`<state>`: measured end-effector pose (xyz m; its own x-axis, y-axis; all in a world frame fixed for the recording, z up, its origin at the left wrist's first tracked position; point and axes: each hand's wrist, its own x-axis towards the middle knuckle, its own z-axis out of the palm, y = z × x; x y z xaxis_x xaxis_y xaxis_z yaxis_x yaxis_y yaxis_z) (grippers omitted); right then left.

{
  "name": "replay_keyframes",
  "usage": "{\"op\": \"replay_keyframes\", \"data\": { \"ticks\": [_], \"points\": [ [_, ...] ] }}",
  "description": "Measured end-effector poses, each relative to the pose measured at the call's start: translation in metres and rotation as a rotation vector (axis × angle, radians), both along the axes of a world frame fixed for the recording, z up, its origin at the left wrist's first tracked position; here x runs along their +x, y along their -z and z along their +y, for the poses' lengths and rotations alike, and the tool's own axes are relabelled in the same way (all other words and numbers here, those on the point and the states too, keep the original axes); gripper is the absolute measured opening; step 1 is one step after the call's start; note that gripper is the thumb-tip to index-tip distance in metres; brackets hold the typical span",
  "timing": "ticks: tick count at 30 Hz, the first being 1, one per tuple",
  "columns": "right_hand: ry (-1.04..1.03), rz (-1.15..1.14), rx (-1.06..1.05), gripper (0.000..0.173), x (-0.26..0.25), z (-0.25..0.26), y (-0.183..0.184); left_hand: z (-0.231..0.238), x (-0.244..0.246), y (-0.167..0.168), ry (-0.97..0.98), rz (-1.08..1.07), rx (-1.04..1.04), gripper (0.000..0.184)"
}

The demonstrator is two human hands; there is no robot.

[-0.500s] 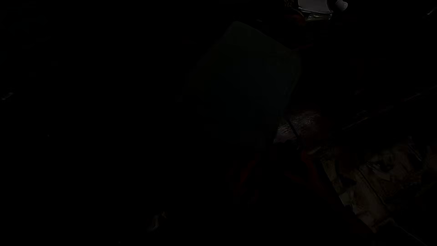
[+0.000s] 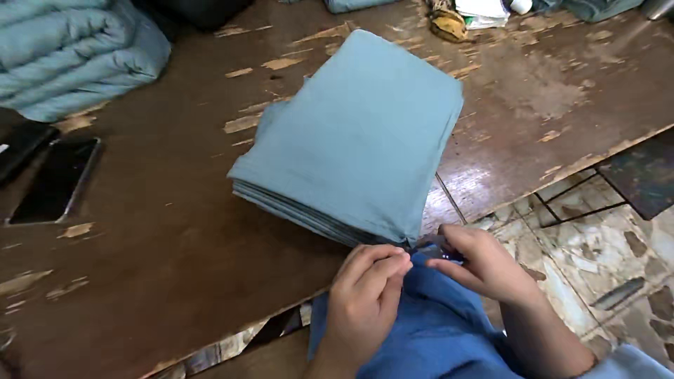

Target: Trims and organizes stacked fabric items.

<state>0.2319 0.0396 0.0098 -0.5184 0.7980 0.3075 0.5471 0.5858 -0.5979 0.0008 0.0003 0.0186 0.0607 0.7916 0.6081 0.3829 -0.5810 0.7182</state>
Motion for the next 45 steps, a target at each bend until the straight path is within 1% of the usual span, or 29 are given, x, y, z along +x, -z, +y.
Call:
{"op": "replay_keyframes", "data": {
  "ticks": [2, 5, 7, 9, 11, 12, 13, 14, 15, 17, 19, 21, 23, 25, 28, 30, 32, 33, 35, 37, 39, 40, 42, 43, 45],
  "points": [
    [-0.004, -0.065, 0.02, 0.049, -0.003, 0.002, -0.002, -0.002, -0.001, -0.003, -0.001, -0.01, 0.005, 0.011],
    [-0.02, -0.041, 0.029, 0.048, -0.014, -0.001, -0.005, -0.004, 0.0, -0.005, 0.019, 0.017, 0.014, 0.009],
    [0.026, -0.045, 0.025, 0.048, -0.022, -0.003, -0.005, -0.003, 0.001, -0.005, 0.043, 0.026, 0.029, 0.008],
    [0.092, -0.071, -0.018, 0.048, -0.027, -0.002, -0.006, -0.003, -0.003, -0.005, 0.114, 0.048, 0.027, 0.009],
    [0.121, -0.069, -0.109, 0.049, -0.026, 0.0, -0.011, -0.005, -0.018, -0.011, 0.265, 0.162, -0.06, 0.018],
    [0.127, -0.023, -0.167, 0.052, -0.024, 0.0, -0.018, -0.006, -0.029, -0.016, 0.317, 0.274, -0.13, 0.025],
    [0.131, 0.037, -0.168, 0.052, -0.023, 0.001, -0.02, -0.006, -0.038, -0.021, 0.322, 0.376, -0.181, 0.029],
    [0.126, 0.113, -0.109, 0.05, -0.023, 0.002, -0.019, -0.007, -0.044, -0.023, 0.272, 0.408, -0.206, 0.029],
    [0.109, 0.185, -0.016, 0.046, -0.025, 0.004, -0.015, -0.006, -0.047, -0.024, 0.179, 0.374, -0.208, 0.026],
    [0.068, 0.262, 0.127, 0.04, -0.036, 0.008, -0.01, 0.0, -0.044, -0.023, -0.035, 0.228, -0.169, 0.02],
    [0.049, 0.262, 0.2, 0.03, -0.049, 0.013, -0.005, 0.01, -0.033, -0.017, -0.234, 0.118, -0.13, 0.027],
    [0.043, 0.29, 0.202, 0.015, -0.059, 0.021, 0.002, 0.019, -0.022, -0.006, -0.379, 0.097, -0.092, 0.035],
    [0.014, 0.38, 0.135, 0.006, -0.061, 0.03, 0.0, 0.024, -0.014, -0.001, -0.43, 0.093, -0.044, 0.029],
    [0.015, 0.461, 0.115, 0.01, -0.06, 0.039, -0.011, 0.025, -0.011, 0.0, -0.407, 0.066, -0.007, 0.02],
    [0.06, 0.504, 0.19, 0.012, -0.059, 0.053, -0.023, 0.024, -0.007, 0.001, -0.401, 0.093, -0.013, 0.013],
    [0.059, 0.487, 0.255, 0.012, -0.06, 0.064, -0.023, 0.025, -0.006, 0.001, -0.414, 0.128, -0.044, 0.011],
    [0.015, 0.458, 0.314, 0.011, -0.063, 0.075, -0.017, 0.026, -0.006, 0.0, -0.401, 0.128, -0.093, 0.011],
    [-0.019, 0.448, 0.336, 0.011, -0.064, 0.08, -0.013, 0.027, -0.008, -0.001, -0.37, 0.078, -0.118, 0.011],
    [-0.092, 0.416, 0.344, 0.007, -0.064, 0.086, -0.004, 0.027, -0.015, -0.004, -0.254, -0.091, -0.173, 0.009],
    [-0.134, 0.317, 0.339, 0.006, -0.061, 0.088, -0.001, 0.022, -0.022, -0.009, -0.123, -0.26, -0.207, 0.008],
    [-0.173, 0.173, 0.339, 0.01, -0.055, 0.087, -0.004, 0.017, -0.026, -0.013, -0.039, -0.369, -0.21, 0.009],
    [-0.199, 0.102, 0.342, 0.016, -0.052, 0.086, -0.007, 0.015, -0.027, -0.014, -0.017, -0.4, -0.199, 0.01],
    [-0.213, -0.042, 0.365, 0.037, -0.05, 0.082, -0.012, 0.013, -0.028, -0.014, -0.004, -0.415, -0.167, 0.011],
    [-0.2, -0.108, 0.38, 0.042, -0.051, 0.08, -0.014, 0.013, -0.028, -0.014, -0.005, -0.408, -0.148, 0.011],
    [-0.168, -0.207, 0.414, 0.045, -0.054, 0.076, -0.017, 0.013, -0.028, -0.013, 0.0, -0.391, -0.124, 0.011]
  ]
}}
